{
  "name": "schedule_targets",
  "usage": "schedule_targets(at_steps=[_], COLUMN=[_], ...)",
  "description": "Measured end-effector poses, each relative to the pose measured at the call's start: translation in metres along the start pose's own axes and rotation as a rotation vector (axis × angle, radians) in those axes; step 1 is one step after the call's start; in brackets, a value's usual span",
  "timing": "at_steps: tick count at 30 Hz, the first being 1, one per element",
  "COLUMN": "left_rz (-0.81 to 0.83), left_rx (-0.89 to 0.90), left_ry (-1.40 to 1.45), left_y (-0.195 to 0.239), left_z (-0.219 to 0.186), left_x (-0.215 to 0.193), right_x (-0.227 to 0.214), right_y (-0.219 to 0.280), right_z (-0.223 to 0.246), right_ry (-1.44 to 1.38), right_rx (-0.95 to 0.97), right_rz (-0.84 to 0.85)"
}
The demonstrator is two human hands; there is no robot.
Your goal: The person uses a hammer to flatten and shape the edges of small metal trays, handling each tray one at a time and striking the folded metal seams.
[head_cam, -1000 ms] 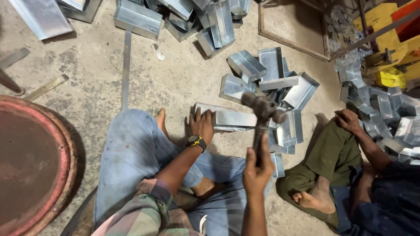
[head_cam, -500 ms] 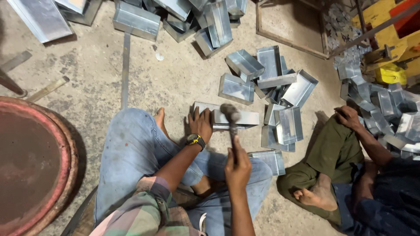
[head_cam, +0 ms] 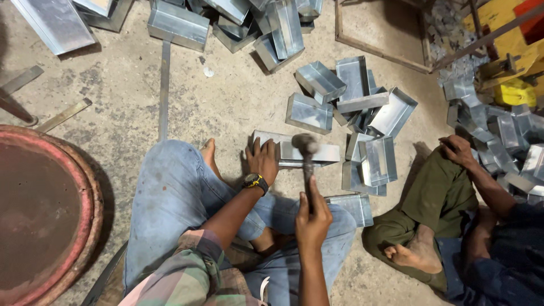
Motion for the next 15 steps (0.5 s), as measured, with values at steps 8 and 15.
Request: schedule_targets(at_steps=[8,15], left_rz=[0.034,0.282], left_rx=[0.008,-0.22], left_ry=[-0.011,0.07], left_y=[-0.004,-0.004], left_z=[-0.007,0.004], left_x=[-0.013,-0.003], right_x=[0.025,0.027], right_y=[0.003,0.008], right_z=[-0.019,-0.037], right_ry=[-0.041,-0.132], right_rx=[0.052,0.062], right_rz=[0.036,-0.049])
Point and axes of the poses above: each hand's wrist, its own y-axis away from the middle knuckle, its own x-axis out of the palm, z = x × y, the point moved 8 cm from there along -y, towards the middle knuckle, and after that the axes turned 9 degrees about x, right-handed, at the moved point
